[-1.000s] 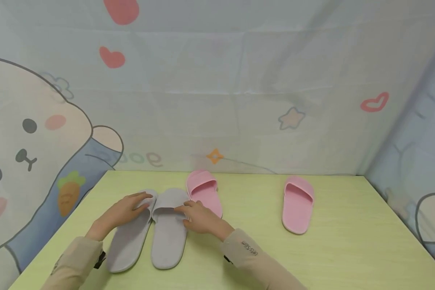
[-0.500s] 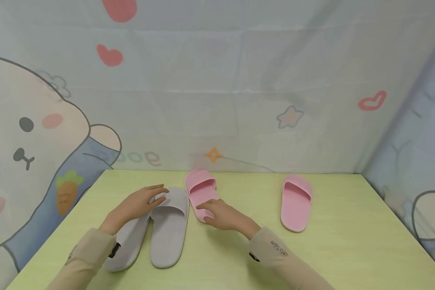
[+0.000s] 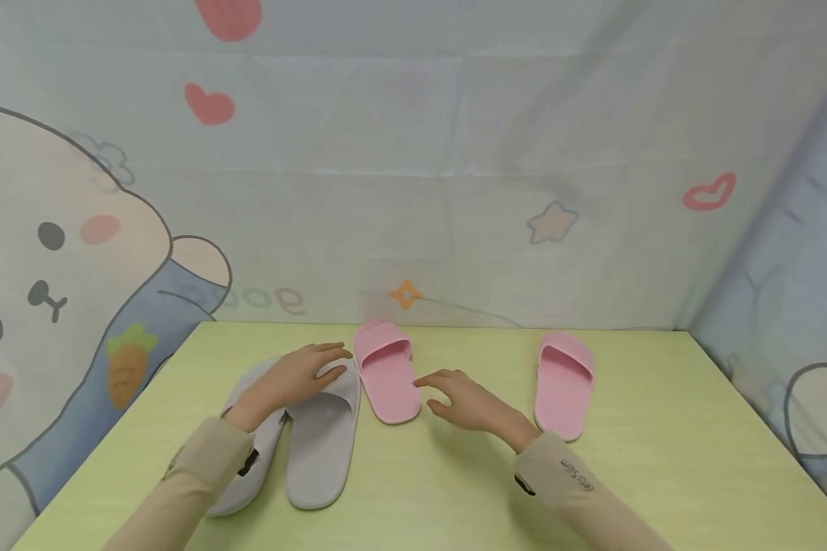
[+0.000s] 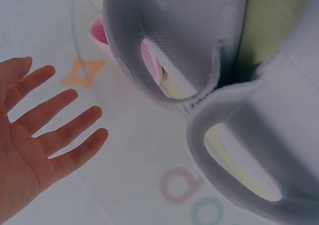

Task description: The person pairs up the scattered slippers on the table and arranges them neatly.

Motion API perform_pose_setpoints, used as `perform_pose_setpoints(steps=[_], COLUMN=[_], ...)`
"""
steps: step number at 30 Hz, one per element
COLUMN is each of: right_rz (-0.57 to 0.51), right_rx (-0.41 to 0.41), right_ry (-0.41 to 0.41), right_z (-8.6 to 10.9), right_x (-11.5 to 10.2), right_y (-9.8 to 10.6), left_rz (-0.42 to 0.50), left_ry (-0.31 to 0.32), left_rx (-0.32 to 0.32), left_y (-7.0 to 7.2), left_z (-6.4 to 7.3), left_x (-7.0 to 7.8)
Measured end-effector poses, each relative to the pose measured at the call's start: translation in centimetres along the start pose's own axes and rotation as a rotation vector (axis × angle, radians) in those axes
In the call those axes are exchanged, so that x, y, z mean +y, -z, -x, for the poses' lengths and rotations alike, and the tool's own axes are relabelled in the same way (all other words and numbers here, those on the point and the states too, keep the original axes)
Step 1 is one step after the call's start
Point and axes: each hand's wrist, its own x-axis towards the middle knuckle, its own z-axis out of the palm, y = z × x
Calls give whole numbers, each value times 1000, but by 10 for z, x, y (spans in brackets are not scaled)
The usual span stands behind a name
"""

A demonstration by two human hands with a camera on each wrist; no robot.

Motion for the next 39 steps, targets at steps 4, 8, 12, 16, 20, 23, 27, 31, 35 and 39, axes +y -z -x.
perform_pose_setpoints(steps=[4, 8, 12, 16, 20, 23, 27, 31, 35, 39], right_rz=[24, 46, 65, 78, 79, 81, 102, 138, 181, 193], right_rx=[31, 65, 124, 184, 215, 252, 315, 353, 379, 388], right_ry=[-6, -6, -3, -29, -93, -131, -177, -231, -271, -326], right_z=[6, 11, 17, 24, 32, 37, 42, 46, 51, 58], right_x=[7, 17, 28, 39, 50, 57, 68, 79, 88, 94], right_y=[6, 12, 18, 26, 32, 36, 41, 46, 51, 55], left_rz=[-3, -16, -13, -18, -55, -72, -42, 3, 19, 36], left_ry=[-34, -60, -65, -88, -131, -137, -96, -31, 26, 66], left_rx=[28, 52, 55, 77, 116, 130, 126, 97, 47, -3], left_y=[-2, -6, -10, -14, -18, -21, -24, -28, -34, -40], left_z=[-7, -15, -23, -31, -36, -39, -43, -48, -54, -59], left_x=[4, 6, 8, 9, 9, 10, 12, 12, 10, 9])
